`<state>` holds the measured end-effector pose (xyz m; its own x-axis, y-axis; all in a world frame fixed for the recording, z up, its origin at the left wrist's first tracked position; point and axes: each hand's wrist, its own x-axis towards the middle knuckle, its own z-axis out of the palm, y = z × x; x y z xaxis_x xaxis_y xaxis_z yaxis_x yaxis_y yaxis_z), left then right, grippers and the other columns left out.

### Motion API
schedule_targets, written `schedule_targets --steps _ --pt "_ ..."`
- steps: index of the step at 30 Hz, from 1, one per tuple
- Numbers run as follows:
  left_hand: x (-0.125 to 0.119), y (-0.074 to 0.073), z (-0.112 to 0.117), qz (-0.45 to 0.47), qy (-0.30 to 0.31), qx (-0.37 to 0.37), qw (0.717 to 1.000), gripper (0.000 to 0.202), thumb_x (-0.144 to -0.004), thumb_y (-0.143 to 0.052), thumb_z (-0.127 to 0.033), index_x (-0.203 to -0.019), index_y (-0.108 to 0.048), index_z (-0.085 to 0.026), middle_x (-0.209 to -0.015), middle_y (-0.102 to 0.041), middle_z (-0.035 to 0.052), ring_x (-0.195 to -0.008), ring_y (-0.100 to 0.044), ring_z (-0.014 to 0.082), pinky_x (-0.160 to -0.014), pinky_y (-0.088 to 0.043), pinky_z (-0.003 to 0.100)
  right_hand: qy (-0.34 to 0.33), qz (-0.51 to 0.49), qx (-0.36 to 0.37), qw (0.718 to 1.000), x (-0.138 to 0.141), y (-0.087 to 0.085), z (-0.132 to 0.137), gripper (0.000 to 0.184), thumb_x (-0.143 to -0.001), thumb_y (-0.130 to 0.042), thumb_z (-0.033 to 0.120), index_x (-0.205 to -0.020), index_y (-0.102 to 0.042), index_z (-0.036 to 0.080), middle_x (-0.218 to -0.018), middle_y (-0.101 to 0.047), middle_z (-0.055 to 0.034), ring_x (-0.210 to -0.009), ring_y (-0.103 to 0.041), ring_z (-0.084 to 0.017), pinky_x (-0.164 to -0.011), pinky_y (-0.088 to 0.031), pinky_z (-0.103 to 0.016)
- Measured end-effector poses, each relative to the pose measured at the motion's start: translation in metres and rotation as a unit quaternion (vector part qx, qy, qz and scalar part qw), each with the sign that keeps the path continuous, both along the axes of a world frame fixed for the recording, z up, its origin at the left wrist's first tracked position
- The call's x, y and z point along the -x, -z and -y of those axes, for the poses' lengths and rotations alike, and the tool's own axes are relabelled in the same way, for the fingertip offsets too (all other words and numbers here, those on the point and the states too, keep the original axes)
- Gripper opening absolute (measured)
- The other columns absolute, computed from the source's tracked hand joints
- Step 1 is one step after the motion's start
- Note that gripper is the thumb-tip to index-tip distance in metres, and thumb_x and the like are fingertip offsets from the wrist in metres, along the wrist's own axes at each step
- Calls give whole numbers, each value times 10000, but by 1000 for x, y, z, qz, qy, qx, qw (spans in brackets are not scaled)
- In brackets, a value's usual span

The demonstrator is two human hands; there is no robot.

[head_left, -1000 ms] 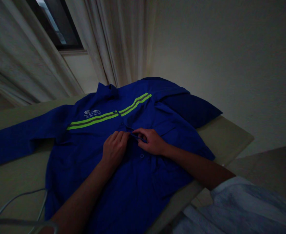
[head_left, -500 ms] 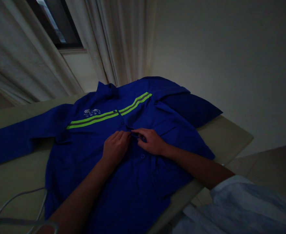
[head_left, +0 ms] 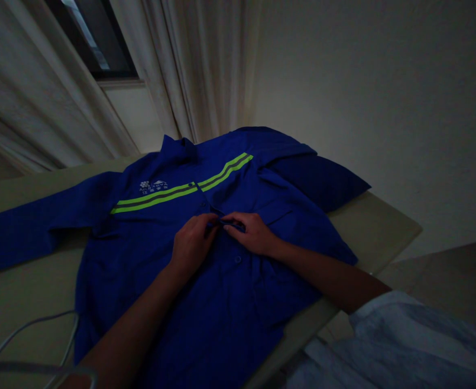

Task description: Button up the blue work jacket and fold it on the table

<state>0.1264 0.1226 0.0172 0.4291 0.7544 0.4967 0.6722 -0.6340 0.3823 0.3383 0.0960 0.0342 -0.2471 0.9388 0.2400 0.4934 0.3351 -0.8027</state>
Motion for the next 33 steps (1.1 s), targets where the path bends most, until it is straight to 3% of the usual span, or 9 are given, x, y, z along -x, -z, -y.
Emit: schedule_targets --steps 8,19,25,30,33 --pt "0 -2 2 -59 28 -83 994 268 -1055 -573 -232 -1295 -661 -151 -990 -771 75 -910 -705 247 -822 -567 361 -3 -44 15 999 -2 5 -7 259 -1032 -562 251 -1162 -777 187 -1094 -800 -59 -1022 -730 -206 -947 -517 -335" --pt "0 -4 3 -95 22 -127 987 244 -1076 -545 -260 -1252 -683 -163 -929 -769 58 -838 -691 230 -770 -530 344 -27 -2 0 1000 -3 2 -3 302 -1032 -536 242 -1227 -764 208 -1152 -794 -63 -1063 -728 -211 -969 -521 -346" --pt "0 -8 6 -148 -8 -151 977 191 -1075 -533 -233 -1123 -711 -182 -932 -760 68 -841 -675 244 -754 -495 367 -38 -49 59 996 -2 -4 -1 332 -1019 -575 358 -1240 -762 195 -877 -762 -25 -812 -679 -186 -761 -515 -295" --pt "-2 -9 7 -175 -22 -160 971 163 -1068 -557 -245 -1078 -703 -174 -898 -727 71 -832 -652 256 -741 -473 378 -31 -107 114 987 -2 0 -4 347 -1037 -530 372 -1212 -766 188 -654 -599 23 -592 -525 -140 -564 -380 -247" --pt "-2 -10 6 -188 -24 -164 968 139 -1057 -560 -199 -1079 -694 -164 -907 -718 77 -845 -646 259 -742 -466 374 -34 -115 127 985 -2 4 -5 332 -1028 -547 360 -1227 -754 195 -625 -547 39 -548 -458 -123 -529 -325 -239"
